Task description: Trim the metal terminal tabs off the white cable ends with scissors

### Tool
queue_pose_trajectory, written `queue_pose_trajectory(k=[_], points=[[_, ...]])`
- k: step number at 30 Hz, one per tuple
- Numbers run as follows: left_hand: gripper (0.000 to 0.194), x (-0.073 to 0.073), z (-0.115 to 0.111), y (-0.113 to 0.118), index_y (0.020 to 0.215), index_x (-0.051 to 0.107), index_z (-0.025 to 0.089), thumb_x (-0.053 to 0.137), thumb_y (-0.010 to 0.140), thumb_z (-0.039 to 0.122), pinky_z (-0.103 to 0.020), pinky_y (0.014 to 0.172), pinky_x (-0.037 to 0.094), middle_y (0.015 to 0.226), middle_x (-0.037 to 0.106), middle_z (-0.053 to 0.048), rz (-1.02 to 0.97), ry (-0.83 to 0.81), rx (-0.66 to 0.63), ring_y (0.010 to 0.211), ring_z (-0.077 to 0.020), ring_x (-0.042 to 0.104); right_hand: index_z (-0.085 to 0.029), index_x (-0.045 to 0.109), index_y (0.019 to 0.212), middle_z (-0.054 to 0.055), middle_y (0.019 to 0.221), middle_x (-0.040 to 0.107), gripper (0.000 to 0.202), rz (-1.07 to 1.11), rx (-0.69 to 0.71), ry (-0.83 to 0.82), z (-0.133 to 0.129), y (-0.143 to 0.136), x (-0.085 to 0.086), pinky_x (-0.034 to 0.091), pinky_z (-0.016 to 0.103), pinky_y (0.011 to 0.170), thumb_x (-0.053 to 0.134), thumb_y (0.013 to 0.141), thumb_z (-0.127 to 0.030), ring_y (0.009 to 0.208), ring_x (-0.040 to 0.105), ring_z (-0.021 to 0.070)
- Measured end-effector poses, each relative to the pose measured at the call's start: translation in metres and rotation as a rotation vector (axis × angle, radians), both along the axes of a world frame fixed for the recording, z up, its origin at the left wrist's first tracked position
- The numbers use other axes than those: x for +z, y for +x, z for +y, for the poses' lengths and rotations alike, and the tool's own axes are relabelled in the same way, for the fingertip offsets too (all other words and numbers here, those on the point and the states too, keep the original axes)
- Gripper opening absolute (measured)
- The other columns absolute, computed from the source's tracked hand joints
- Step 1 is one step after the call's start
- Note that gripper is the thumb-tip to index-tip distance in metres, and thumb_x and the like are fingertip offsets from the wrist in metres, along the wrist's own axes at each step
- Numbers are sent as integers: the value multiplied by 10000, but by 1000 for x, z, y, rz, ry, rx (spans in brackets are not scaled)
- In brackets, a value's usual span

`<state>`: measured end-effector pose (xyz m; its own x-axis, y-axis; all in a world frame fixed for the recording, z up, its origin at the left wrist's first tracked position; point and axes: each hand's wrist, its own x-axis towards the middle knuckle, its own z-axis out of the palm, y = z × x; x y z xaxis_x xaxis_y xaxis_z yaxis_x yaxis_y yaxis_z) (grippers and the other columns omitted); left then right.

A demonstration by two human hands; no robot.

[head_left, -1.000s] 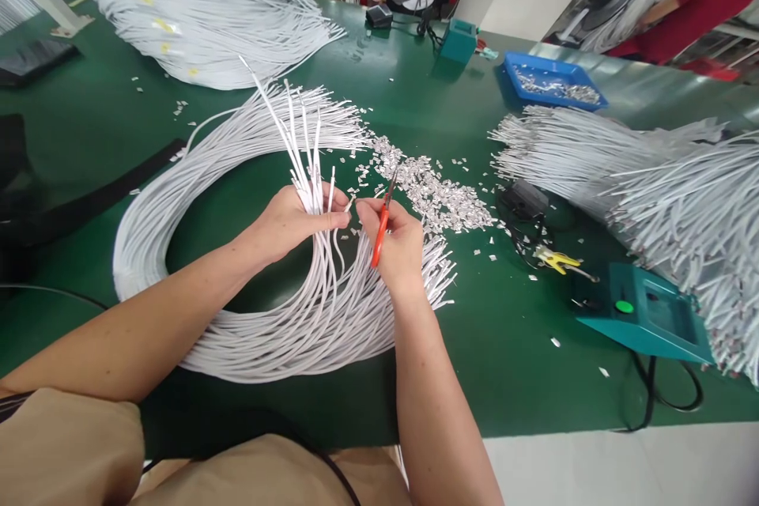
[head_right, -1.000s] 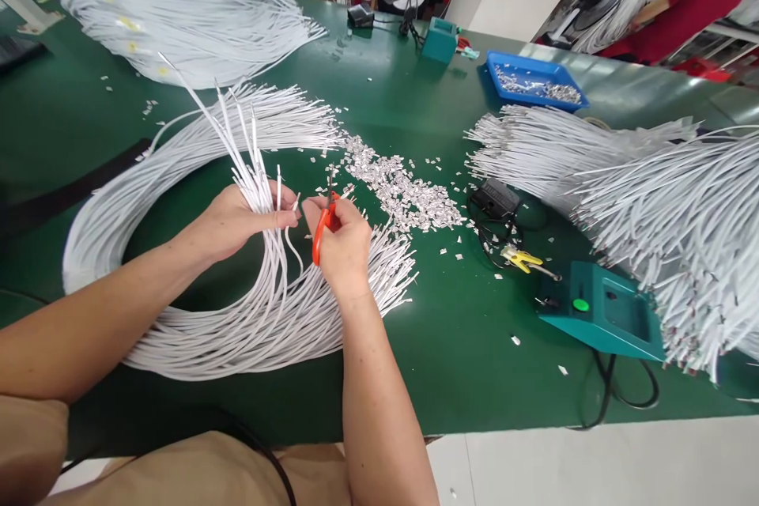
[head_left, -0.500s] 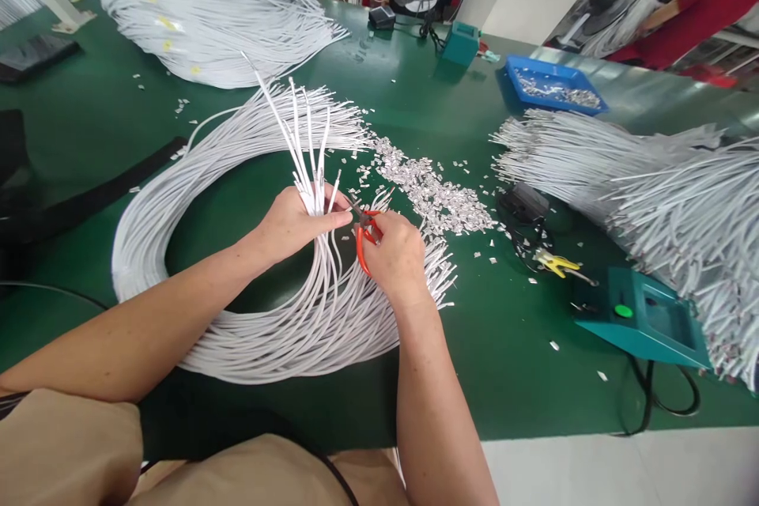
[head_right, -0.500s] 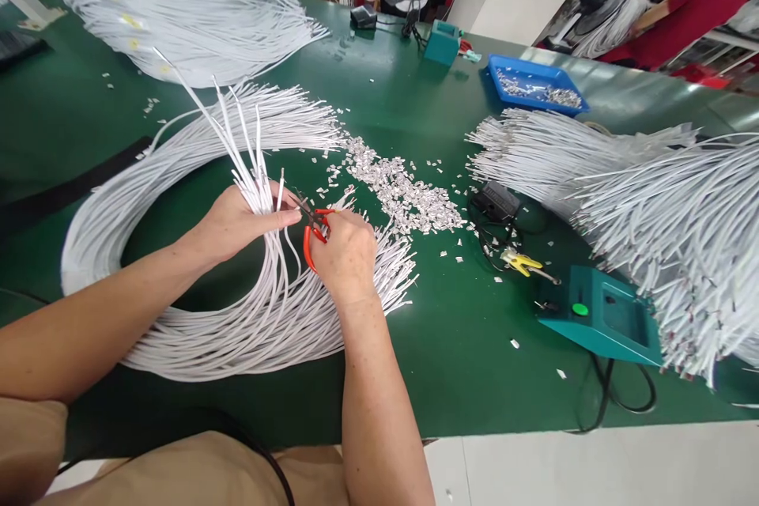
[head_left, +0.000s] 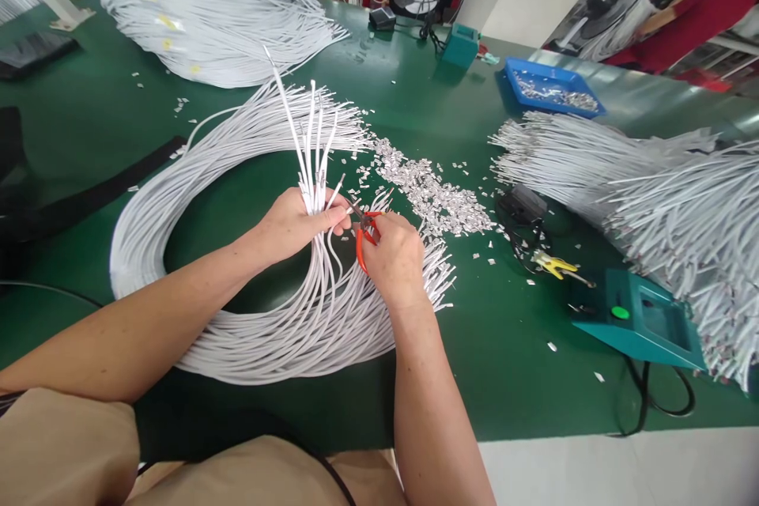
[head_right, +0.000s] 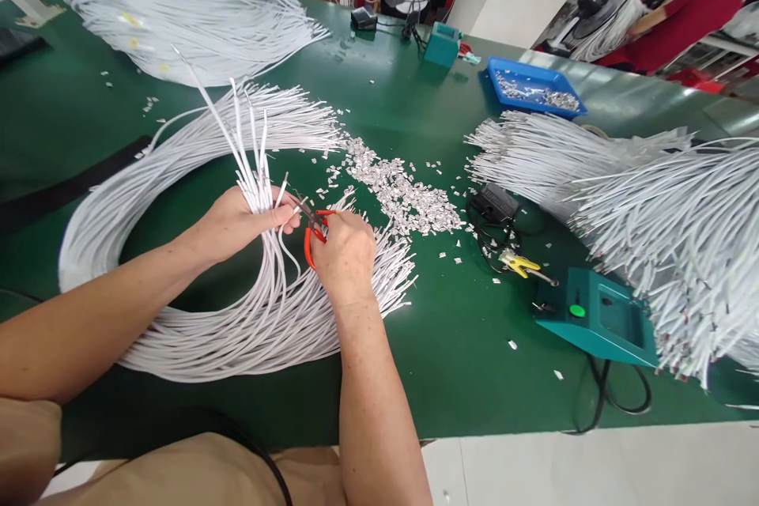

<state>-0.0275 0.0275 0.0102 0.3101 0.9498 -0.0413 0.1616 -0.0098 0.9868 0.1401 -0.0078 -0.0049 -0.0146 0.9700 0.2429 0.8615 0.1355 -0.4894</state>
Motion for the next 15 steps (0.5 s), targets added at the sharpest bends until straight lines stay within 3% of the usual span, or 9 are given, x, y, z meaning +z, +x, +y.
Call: queue_pose_trajectory(k=[5,11,15], points=[[158,0,0,-1,798,639,145,608,832,297,-274,673,459,683,638,-8,-13,13,-51,636,-123,574,-176,598,641,25,705,574,176,141,27,-51,1,5,3,367,290,608,582,799,-252,627,471,142],[168,6,-1,0,810,638,152,596,850,310,-256,650,446,691,627,0,-2,3,-94,621,-108,550,-213,713,802,-1,772,639,124,897,18,-131,3,4,15,448,285,685,635,773,-304,685,549,126],[174,5,0,1,836,638,151,610,840,323,-254,622,457,668,622,2,-35,-25,-110,604,-110,546,-233,736,805,-3,785,652,107,1080,41,-122,4,-1,14,475,313,768,690,739,-304,736,582,135]])
